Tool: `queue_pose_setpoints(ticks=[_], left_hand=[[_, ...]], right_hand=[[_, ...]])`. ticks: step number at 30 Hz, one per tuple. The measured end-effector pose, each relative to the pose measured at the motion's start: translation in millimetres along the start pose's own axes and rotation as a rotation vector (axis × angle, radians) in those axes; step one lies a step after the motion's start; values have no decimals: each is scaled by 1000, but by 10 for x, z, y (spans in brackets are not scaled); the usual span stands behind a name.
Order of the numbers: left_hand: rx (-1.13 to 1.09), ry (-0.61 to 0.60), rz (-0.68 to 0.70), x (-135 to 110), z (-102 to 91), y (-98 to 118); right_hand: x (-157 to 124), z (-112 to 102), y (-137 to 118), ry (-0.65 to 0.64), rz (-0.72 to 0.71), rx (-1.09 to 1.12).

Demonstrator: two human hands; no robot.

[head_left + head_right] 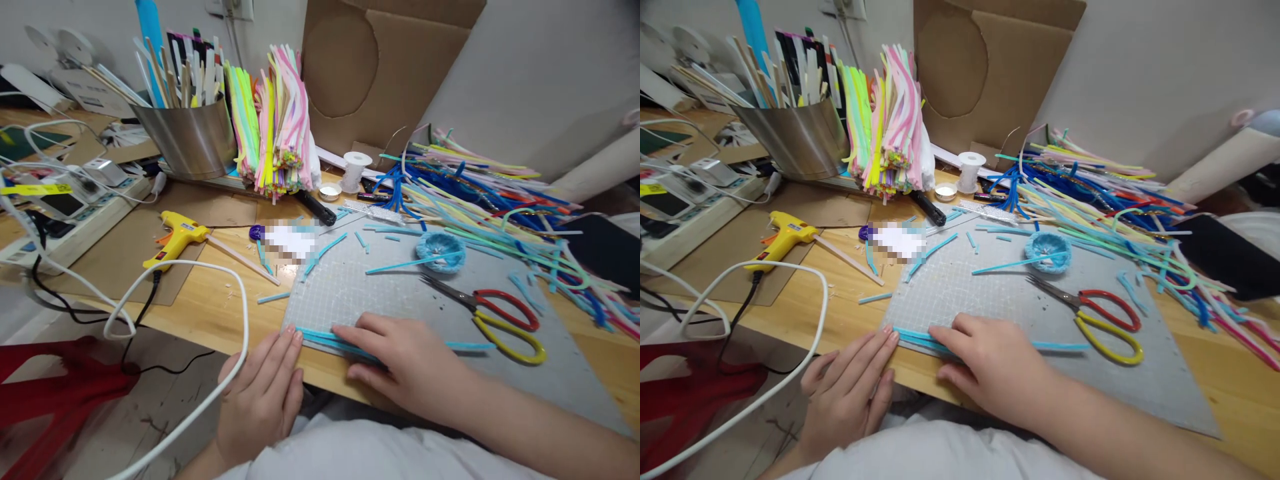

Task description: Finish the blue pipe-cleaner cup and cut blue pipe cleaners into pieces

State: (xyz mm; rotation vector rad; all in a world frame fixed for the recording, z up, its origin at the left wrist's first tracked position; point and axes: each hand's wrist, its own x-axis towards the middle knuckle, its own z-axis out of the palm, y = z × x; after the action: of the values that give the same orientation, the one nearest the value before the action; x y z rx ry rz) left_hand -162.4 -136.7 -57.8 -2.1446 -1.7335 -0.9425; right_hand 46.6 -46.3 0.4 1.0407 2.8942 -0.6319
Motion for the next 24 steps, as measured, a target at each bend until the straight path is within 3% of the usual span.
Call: queue_pose_setpoints(ticks=[4,12,18,24], left_hand=[[16,2,43,38,-25,0],[16,-41,37,19,-28,15],[21,-41,37,31,-40,30],[40,-39,64,55,-49,41]], right_hand=[[-27,14,-50,29,11,-23],[-143,-31,-81,50,180,171],[-205,54,-86,78,161,151],[-235,65,17,131,142,291]])
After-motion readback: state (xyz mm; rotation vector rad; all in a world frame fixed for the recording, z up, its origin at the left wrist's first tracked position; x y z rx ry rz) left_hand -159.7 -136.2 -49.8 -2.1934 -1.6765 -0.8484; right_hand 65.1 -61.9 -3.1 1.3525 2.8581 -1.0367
